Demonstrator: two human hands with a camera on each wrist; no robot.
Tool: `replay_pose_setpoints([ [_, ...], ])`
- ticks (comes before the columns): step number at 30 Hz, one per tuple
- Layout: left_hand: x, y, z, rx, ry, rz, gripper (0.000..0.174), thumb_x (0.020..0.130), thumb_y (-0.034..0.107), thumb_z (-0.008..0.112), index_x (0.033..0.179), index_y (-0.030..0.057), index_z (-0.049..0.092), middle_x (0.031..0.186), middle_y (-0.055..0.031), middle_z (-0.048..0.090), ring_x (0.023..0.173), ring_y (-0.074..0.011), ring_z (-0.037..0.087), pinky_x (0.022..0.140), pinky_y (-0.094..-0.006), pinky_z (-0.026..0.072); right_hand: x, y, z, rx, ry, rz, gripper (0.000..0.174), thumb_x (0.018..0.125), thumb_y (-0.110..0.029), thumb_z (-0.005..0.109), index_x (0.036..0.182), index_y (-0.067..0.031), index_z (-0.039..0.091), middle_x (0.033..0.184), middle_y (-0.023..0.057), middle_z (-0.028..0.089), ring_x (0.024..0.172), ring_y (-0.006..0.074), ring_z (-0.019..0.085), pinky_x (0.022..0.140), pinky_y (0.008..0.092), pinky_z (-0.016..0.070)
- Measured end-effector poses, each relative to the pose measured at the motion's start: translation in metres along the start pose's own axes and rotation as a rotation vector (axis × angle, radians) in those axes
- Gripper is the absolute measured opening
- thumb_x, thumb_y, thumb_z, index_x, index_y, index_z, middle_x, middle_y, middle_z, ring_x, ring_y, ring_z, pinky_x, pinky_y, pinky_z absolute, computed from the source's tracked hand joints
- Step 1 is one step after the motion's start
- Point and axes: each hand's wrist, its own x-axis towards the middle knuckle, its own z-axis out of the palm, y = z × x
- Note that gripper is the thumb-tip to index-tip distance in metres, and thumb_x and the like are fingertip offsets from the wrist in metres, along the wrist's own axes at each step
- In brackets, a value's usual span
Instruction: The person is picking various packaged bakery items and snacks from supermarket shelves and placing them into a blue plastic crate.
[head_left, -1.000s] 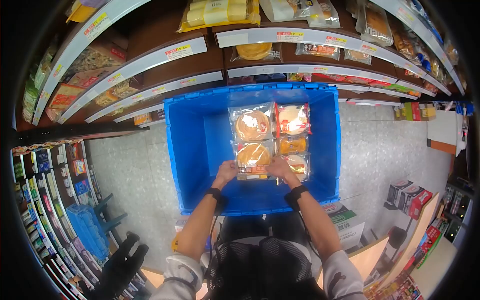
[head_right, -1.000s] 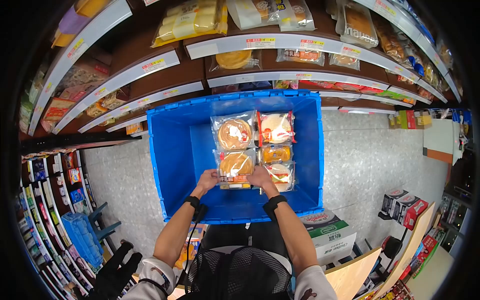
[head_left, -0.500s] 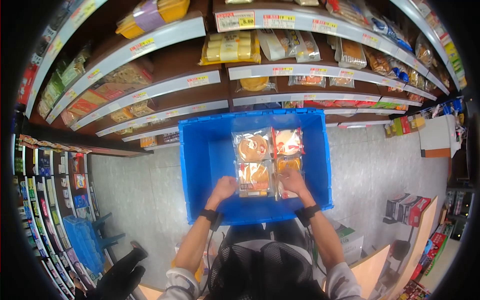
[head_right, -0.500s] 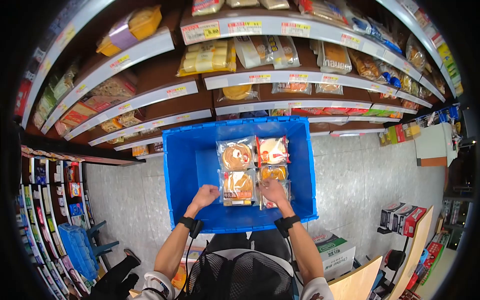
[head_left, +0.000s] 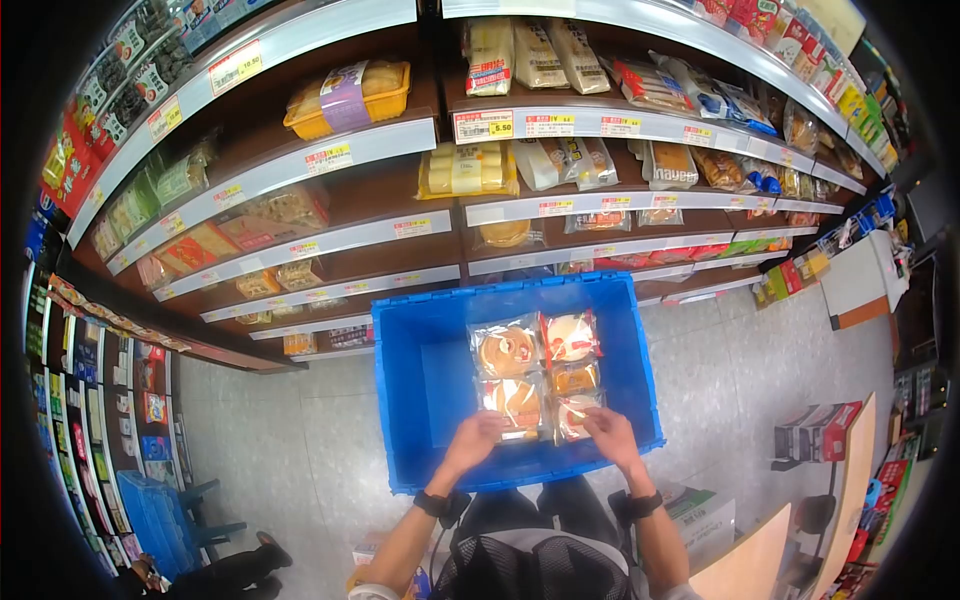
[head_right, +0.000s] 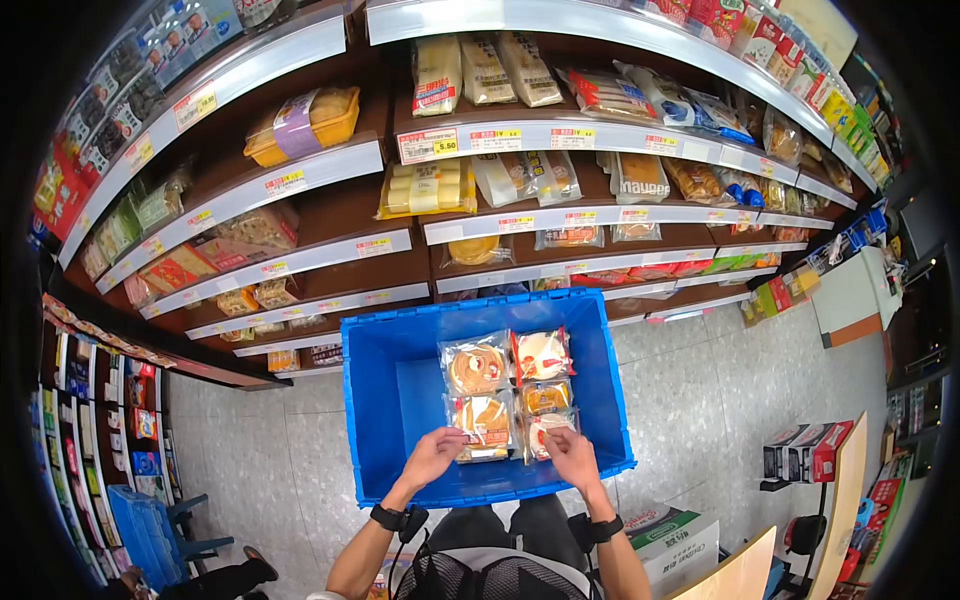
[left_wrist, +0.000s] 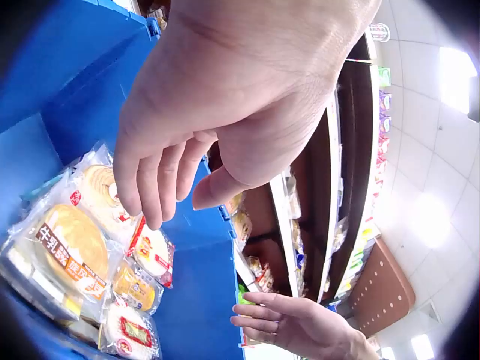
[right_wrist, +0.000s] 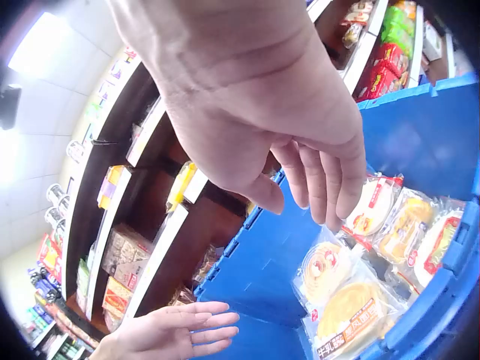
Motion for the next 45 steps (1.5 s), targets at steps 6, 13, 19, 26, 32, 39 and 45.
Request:
replay_pose_setpoints([
  [6, -0.019, 0.006, 0.014, 0.001, -0.008, 0.048, 0.027, 0.09, 0.006, 0.056, 0.114, -0.0047, 0.056, 0.108, -0.0123, 0.065, 0.096, -0.0162, 0.063, 0.084, -0.0272, 0.0503, -0.02, 0.009, 0.01, 0.058, 0.0, 0.006, 0.03, 0.085, -0.015, 0.064, 0.107, 0.0059, 0.063, 0.09, 0.0161, 0.07, 0.082, 0.0192, 0.069, 0.073, 0.0289, 0.0536],
  [13, -0.054, 0.026, 0.031, 0.015, 0.047, 0.07, 0.028, 0.088, 0.003, 0.056, 0.115, -0.0054, 0.054, 0.11, -0.0144, 0.064, 0.098, -0.0182, 0.063, 0.087, -0.0284, 0.0499, -0.03, 0.018, 0.008, 0.075, -0.076, -0.056, 0.031, 0.085, -0.017, 0.065, 0.108, 0.0036, 0.063, 0.092, 0.0143, 0.07, 0.083, 0.0193, 0.068, 0.077, 0.0297, 0.0535],
  [19, -0.087, 0.018, 0.067, -0.034, 0.088, 0.057, 0.028, 0.089, 0.001, 0.055, 0.116, -0.0053, 0.053, 0.11, -0.0162, 0.064, 0.099, -0.0199, 0.063, 0.087, -0.0298, 0.0498, -0.066, 0.002, -0.016, 0.026, -0.122, -0.131, 0.029, 0.085, -0.017, 0.064, 0.107, 0.0028, 0.063, 0.092, 0.0136, 0.07, 0.084, 0.0196, 0.068, 0.077, 0.0298, 0.0537],
  [26, -0.125, -0.002, 0.104, -0.044, 0.116, 0.008, 0.028, 0.089, 0.002, 0.056, 0.116, -0.0041, 0.054, 0.112, -0.0148, 0.063, 0.099, -0.0196, 0.063, 0.088, -0.0299, 0.0494, -0.095, 0.071, -0.023, 0.103, -0.218, -0.114, 0.028, 0.086, -0.017, 0.064, 0.106, 0.0014, 0.064, 0.092, 0.0124, 0.07, 0.083, 0.0172, 0.067, 0.077, 0.0296, 0.0536],
  [32, -0.136, -0.003, 0.121, -0.048, 0.103, -0.012, 0.028, 0.089, 0.002, 0.056, 0.116, -0.0035, 0.054, 0.112, -0.0138, 0.063, 0.101, -0.0195, 0.062, 0.089, -0.0296, 0.0486, -0.106, 0.087, -0.032, 0.132, -0.205, -0.085, 0.028, 0.085, -0.017, 0.064, 0.107, 0.0006, 0.065, 0.093, 0.0125, 0.069, 0.082, 0.0172, 0.067, 0.077, 0.0294, 0.0536],
  [39, -0.103, 0.016, 0.128, 0.037, -0.018, 0.08, 0.029, 0.09, 0.003, 0.054, 0.118, -0.0039, 0.053, 0.112, -0.0145, 0.063, 0.101, -0.0193, 0.062, 0.088, -0.0295, 0.0492, -0.111, 0.077, -0.053, 0.118, -0.067, -0.072, 0.026, 0.085, -0.015, 0.064, 0.107, 0.001, 0.064, 0.092, 0.0125, 0.07, 0.082, 0.0178, 0.067, 0.076, 0.0296, 0.0539],
  [45, -0.069, 0.035, 0.143, 0.026, -0.124, 0.105, 0.029, 0.09, 0.002, 0.054, 0.118, -0.0045, 0.053, 0.112, -0.0144, 0.063, 0.099, -0.0188, 0.063, 0.088, -0.0292, 0.0497, -0.119, 0.086, -0.07, 0.148, 0.031, -0.017, 0.026, 0.086, -0.013, 0.063, 0.107, 0.0022, 0.064, 0.094, 0.0137, 0.069, 0.085, 0.0178, 0.067, 0.077, 0.0286, 0.053],
])
